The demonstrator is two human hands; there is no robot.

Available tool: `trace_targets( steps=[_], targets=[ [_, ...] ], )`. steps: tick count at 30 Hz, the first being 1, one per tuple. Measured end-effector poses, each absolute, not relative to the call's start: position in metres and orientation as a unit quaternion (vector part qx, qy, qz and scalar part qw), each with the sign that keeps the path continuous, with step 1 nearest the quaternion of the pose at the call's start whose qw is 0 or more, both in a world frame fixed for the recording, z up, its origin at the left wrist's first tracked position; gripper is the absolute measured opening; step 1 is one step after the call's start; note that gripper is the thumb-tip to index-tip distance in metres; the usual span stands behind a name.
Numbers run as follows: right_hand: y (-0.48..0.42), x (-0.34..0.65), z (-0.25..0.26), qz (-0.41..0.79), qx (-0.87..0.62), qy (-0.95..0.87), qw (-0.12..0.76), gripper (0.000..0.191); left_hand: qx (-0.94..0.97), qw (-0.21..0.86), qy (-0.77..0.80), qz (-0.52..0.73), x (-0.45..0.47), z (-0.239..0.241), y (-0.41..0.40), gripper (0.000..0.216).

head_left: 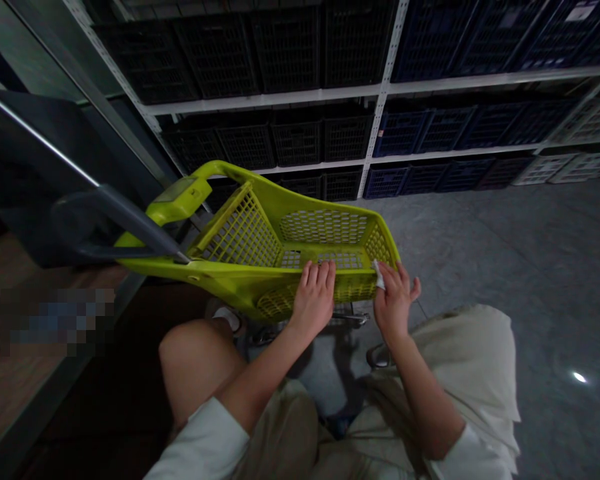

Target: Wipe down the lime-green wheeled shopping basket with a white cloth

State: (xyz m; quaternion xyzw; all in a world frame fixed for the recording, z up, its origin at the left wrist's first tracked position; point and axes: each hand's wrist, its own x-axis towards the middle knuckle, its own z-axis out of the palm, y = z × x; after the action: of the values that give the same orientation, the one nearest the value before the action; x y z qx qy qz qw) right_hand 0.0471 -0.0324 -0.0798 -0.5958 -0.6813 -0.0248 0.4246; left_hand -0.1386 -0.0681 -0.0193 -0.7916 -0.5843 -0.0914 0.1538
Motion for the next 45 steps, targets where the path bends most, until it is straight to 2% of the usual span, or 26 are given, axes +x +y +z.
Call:
trace_targets(
  steps=[7,12,18,21,26,32,36,41,45],
  targets=[
    [-0.053,-0.023,-0.048,0.046,-0.531,-0.757,0.378,0.057,-0.795,0.158,-0.580,-0.086,-0.139,-0.020,-0.068,0.054],
    [-0.045,0.016,-0.053,-0.001,-0.522,-0.775,0.356,0.056,-0.799,0.153,-0.574,-0.094,-0.140,-0.016,-0.069,0.056],
    [-0.025,0.092,-0.089,-0.029,-0.576,-0.712,0.400,0.046,-0.797,0.156,-0.578,-0.077,-0.141,-0.016,-0.070,0.057],
    [-0.022,0.098,-0.096,-0.019,-0.603,-0.681,0.415,0.047,-0.798,0.156,-0.577,-0.079,-0.141,-0.017,-0.071,0.058],
    [-0.039,0.037,-0.075,0.005,-0.598,-0.689,0.408,0.053,-0.795,0.158,-0.580,-0.083,-0.141,-0.017,-0.071,0.059],
    [-0.058,-0.020,-0.047,0.034,-0.528,-0.779,0.337,0.063,-0.795,0.167,-0.576,-0.089,-0.142,-0.020,-0.069,0.053],
    [-0.049,0.015,-0.048,0.003,-0.511,-0.802,0.310,0.066,-0.796,0.163,-0.575,-0.093,-0.142,-0.018,-0.069,0.055],
    [-0.029,0.086,-0.076,-0.023,-0.577,-0.739,0.347,0.058,-0.799,0.156,-0.574,-0.082,-0.142,-0.016,-0.070,0.057],
    [-0.026,0.098,-0.085,-0.015,-0.619,-0.701,0.353,0.056,-0.798,0.154,-0.578,-0.075,-0.141,-0.016,-0.070,0.058]
  ],
)
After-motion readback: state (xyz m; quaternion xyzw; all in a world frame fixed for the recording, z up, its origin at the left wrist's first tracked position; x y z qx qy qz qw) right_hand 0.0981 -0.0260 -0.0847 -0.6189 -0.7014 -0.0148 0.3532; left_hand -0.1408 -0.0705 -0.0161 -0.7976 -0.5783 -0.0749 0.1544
